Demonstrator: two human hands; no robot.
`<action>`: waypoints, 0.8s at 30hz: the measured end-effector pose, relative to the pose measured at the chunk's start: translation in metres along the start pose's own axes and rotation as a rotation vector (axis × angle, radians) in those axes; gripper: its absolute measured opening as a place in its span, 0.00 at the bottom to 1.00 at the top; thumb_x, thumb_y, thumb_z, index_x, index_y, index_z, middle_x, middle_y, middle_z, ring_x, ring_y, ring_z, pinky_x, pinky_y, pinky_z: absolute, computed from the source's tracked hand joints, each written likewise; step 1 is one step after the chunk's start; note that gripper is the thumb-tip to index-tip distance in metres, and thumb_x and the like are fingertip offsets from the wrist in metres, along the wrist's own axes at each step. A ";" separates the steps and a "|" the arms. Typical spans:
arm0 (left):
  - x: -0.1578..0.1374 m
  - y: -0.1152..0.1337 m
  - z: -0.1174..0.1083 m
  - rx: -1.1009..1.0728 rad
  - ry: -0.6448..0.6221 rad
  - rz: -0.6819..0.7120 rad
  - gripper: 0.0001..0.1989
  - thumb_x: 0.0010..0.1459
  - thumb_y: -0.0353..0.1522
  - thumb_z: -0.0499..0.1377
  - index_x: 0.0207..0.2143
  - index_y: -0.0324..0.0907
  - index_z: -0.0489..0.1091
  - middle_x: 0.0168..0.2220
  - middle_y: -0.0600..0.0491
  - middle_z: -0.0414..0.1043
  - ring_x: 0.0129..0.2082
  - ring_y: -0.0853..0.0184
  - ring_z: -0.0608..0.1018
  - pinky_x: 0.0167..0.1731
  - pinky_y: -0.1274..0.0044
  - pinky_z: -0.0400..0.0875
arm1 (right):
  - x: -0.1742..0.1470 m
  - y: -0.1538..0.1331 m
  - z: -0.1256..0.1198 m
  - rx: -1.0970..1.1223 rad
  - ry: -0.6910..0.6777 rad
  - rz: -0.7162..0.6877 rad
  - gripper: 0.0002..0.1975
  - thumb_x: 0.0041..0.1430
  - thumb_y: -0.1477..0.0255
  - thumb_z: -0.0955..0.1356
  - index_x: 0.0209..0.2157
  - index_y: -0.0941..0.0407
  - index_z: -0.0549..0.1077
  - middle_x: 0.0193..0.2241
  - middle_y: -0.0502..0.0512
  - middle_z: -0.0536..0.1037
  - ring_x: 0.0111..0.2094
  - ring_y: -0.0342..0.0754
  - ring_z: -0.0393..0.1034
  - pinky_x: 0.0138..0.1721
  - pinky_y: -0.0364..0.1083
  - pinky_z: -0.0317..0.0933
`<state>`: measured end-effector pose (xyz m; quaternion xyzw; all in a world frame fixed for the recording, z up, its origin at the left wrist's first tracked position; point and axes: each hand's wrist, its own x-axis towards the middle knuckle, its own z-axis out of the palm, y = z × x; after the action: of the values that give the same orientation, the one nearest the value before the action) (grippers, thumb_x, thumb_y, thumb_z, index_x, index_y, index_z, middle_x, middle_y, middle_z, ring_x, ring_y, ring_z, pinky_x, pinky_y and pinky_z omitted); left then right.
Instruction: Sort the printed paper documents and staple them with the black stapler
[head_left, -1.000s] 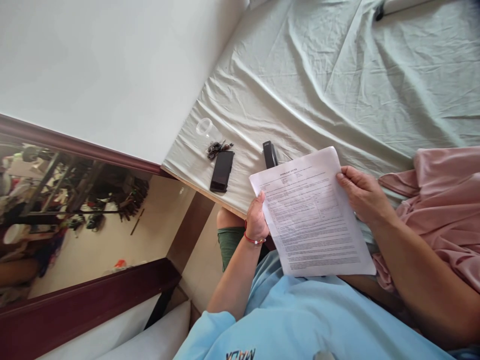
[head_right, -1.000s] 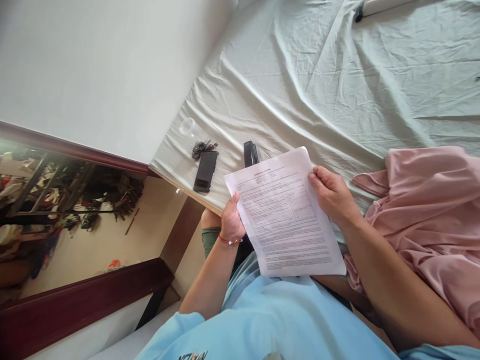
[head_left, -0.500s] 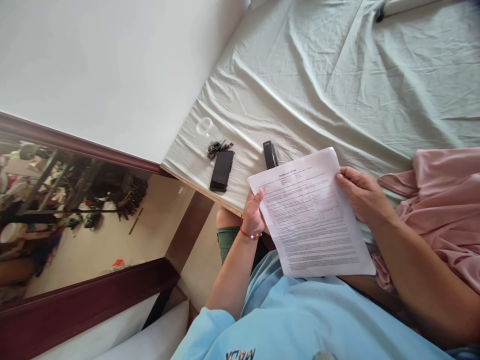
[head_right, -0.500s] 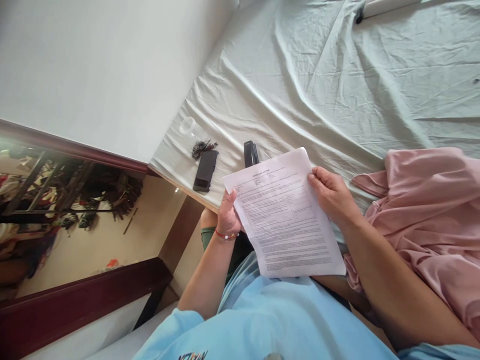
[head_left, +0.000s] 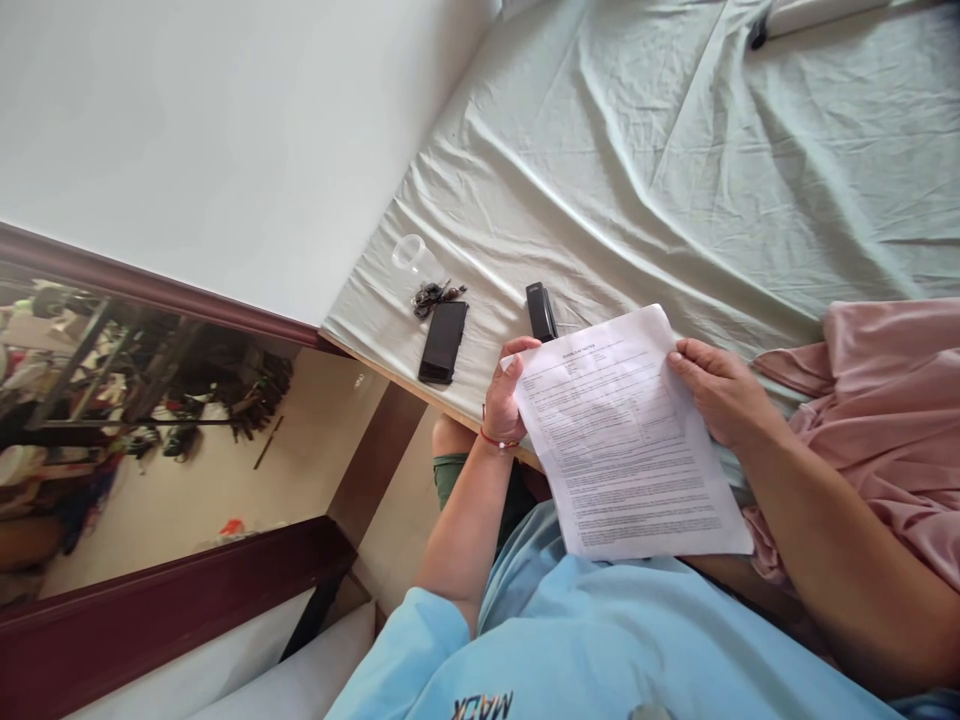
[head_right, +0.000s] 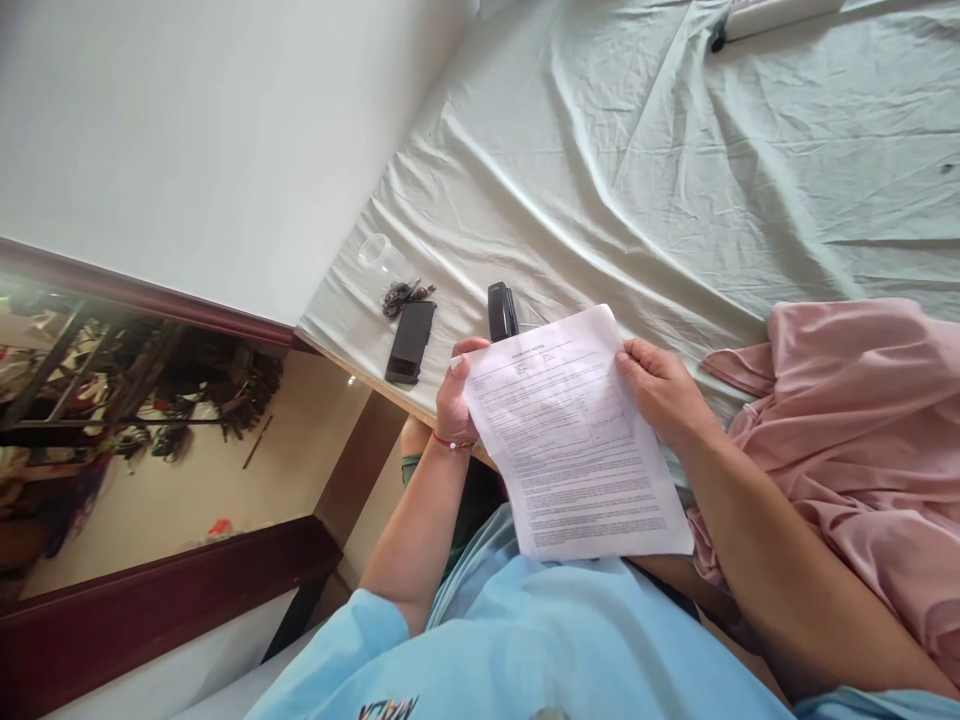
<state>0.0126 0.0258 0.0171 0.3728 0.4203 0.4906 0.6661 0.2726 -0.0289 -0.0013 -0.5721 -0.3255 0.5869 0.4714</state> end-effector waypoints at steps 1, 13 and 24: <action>0.001 0.000 0.001 0.016 0.007 -0.001 0.22 0.57 0.52 0.68 0.45 0.47 0.76 0.41 0.49 0.80 0.42 0.57 0.82 0.43 0.68 0.78 | 0.000 0.001 0.000 -0.016 0.002 -0.004 0.11 0.60 0.56 0.74 0.36 0.49 0.78 0.29 0.52 0.78 0.27 0.50 0.69 0.25 0.48 0.63; 0.019 -0.003 -0.020 0.341 0.196 -0.023 0.12 0.56 0.39 0.72 0.32 0.40 0.78 0.28 0.56 0.76 0.30 0.69 0.75 0.35 0.78 0.70 | 0.004 0.006 -0.008 -0.436 0.136 -0.168 0.14 0.64 0.59 0.68 0.27 0.50 0.72 0.23 0.51 0.73 0.25 0.48 0.62 0.24 0.48 0.54; 0.033 0.004 -0.011 0.454 0.279 -0.195 0.13 0.58 0.29 0.68 0.23 0.39 0.70 0.17 0.63 0.57 0.15 0.79 0.55 0.17 0.83 0.46 | 0.010 0.017 -0.012 -0.279 0.144 -0.151 0.12 0.65 0.60 0.70 0.29 0.50 0.76 0.23 0.53 0.74 0.26 0.53 0.66 0.26 0.50 0.57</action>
<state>0.0069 0.0595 0.0106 0.3992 0.6410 0.3639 0.5452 0.2819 -0.0276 -0.0219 -0.6465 -0.4114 0.4566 0.4520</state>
